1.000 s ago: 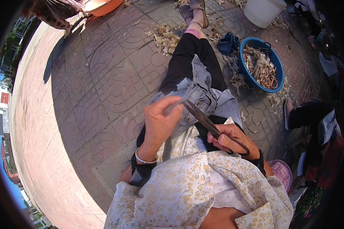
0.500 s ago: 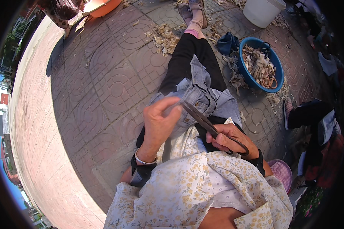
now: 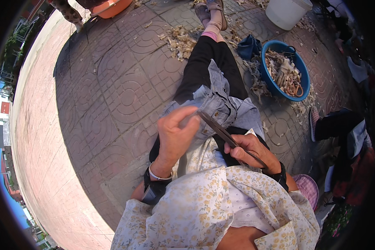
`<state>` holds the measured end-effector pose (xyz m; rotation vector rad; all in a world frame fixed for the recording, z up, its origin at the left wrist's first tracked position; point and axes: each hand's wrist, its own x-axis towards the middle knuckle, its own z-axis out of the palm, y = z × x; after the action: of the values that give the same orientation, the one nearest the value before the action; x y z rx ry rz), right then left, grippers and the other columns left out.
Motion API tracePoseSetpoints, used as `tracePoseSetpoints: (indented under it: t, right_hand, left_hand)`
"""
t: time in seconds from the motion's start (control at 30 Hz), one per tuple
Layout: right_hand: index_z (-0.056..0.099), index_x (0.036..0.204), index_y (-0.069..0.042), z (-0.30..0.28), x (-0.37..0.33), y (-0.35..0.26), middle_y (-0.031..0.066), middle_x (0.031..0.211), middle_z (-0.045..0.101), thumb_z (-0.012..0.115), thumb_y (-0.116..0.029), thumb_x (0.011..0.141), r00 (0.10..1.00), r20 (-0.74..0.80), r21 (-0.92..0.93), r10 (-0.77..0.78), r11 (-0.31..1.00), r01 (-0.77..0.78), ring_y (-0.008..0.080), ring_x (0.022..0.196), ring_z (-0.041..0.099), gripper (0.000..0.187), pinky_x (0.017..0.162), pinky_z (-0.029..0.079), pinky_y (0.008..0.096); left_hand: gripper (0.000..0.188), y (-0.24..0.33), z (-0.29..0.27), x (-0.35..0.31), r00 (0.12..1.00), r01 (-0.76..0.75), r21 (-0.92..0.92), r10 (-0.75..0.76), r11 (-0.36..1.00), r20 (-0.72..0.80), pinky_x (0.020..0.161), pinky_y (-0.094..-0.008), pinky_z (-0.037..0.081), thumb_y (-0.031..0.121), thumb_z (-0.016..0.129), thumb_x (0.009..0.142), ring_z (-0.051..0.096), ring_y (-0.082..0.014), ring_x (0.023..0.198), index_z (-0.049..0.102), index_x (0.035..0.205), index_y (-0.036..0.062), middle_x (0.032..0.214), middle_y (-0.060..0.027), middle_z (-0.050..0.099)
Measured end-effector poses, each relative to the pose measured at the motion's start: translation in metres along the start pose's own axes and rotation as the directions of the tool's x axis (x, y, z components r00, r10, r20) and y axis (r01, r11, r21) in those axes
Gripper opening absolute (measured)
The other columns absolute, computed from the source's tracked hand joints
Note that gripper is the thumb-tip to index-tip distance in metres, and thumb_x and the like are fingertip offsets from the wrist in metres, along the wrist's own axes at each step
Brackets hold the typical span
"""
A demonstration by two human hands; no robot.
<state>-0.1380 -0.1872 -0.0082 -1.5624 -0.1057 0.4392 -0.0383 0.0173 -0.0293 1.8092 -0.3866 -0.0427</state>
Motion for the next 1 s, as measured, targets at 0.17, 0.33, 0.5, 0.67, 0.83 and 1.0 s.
tracePoseSetpoints:
  t: [0.17, 0.33, 0.5, 0.67, 0.83, 1.0]
  right_hand:
    - [0.053, 0.077, -0.001, 0.005, 0.005, 0.011, 0.0045, 0.06, 0.045, 0.055, -0.045, 0.091, 0.993, -0.082, -0.211, -0.091, 0.975, 0.072, 0.0143, 0.055, 0.042, 0.046, 0.051, 0.036, 0.0303]
    - [0.056, 0.081, -0.003, 0.007, 0.006, 0.011, 0.0027, 0.06, 0.046, 0.051, -0.05, 0.092, 0.991, -0.081, -0.304, -0.104, 0.95, 0.075, 0.0128, 0.054, 0.044, 0.048, 0.051, 0.037, 0.028]
    - [0.055, 0.078, -0.001, 0.01, 0.01, 0.014, 0.0042, 0.059, 0.047, 0.055, -0.049, 0.09, 0.978, -0.132, -0.304, -0.16, 0.946, 0.113, 0.0136, 0.052, 0.042, 0.049, 0.049, 0.037, 0.0295]
    - [0.056, 0.083, -0.003, 0.007, 0.008, 0.012, -0.0032, 0.059, 0.046, 0.054, -0.053, 0.089, 0.974, -0.222, 0.107, -0.046, 0.992, 0.071, 0.008, 0.051, 0.04, 0.05, 0.046, 0.033, 0.0247]
    - [0.057, 0.089, -0.004, 0.002, 0.002, 0.015, -0.0042, 0.065, 0.046, 0.053, -0.058, 0.088, 0.993, -0.109, 0.176, 0.04, 0.984, -0.02, 0.0039, 0.056, 0.042, 0.054, 0.049, 0.031, 0.0211]
    - [0.057, 0.088, -0.003, 0.002, 0.001, 0.015, -0.003, 0.069, 0.047, 0.053, -0.059, 0.087, 0.996, -0.07, 0.152, 0.05, 0.988, -0.039, 0.0056, 0.062, 0.042, 0.056, 0.053, 0.032, 0.0223]
  left_hand:
    - [0.012, 0.006, 0.001, 0.001, 0.999, 0.036, -0.008, -0.036, 0.999, -0.004, 0.058, -0.0195, 0.042, 0.001, 0.064, 0.079, 0.052, -0.0034, 0.065, 0.067, 0.091, -0.0028, 0.074, 0.0006, 0.063]
    - [0.011, 0.007, 0.001, 0.0, 0.999, 0.037, 0.001, -0.037, 0.999, -0.026, 0.057, -0.0193, 0.041, 0.001, 0.064, 0.079, 0.051, -0.0027, 0.064, 0.068, 0.089, -0.0024, 0.073, 0.0009, 0.063]
    - [0.011, 0.012, 0.007, -0.007, 0.992, 0.029, 0.089, -0.039, 0.996, 0.119, 0.058, -0.0191, 0.042, 0.002, 0.065, 0.077, 0.052, -0.003, 0.065, 0.068, 0.087, -0.0021, 0.073, 0.0005, 0.064]
    - [0.016, 0.002, 0.008, -0.008, 0.977, 0.175, -0.093, -0.161, 0.98, 0.142, 0.07, -0.0262, 0.048, 0.007, 0.065, 0.077, 0.063, -0.0129, 0.075, 0.066, 0.09, -0.0023, 0.081, -0.0105, 0.068]
    - [0.015, 0.001, 0.0, -0.005, 0.967, 0.247, -0.266, -0.222, 0.932, 0.122, 0.066, -0.0186, 0.045, 0.001, 0.064, 0.081, 0.056, -0.0044, 0.071, 0.065, 0.095, -0.0052, 0.084, -0.0022, 0.065]
    - [0.015, 0.003, -0.001, -0.003, 0.968, 0.248, -0.313, -0.225, 0.917, 0.108, 0.066, -0.0189, 0.045, 0.001, 0.064, 0.081, 0.056, -0.0053, 0.072, 0.065, 0.095, -0.0059, 0.084, -0.0025, 0.065]
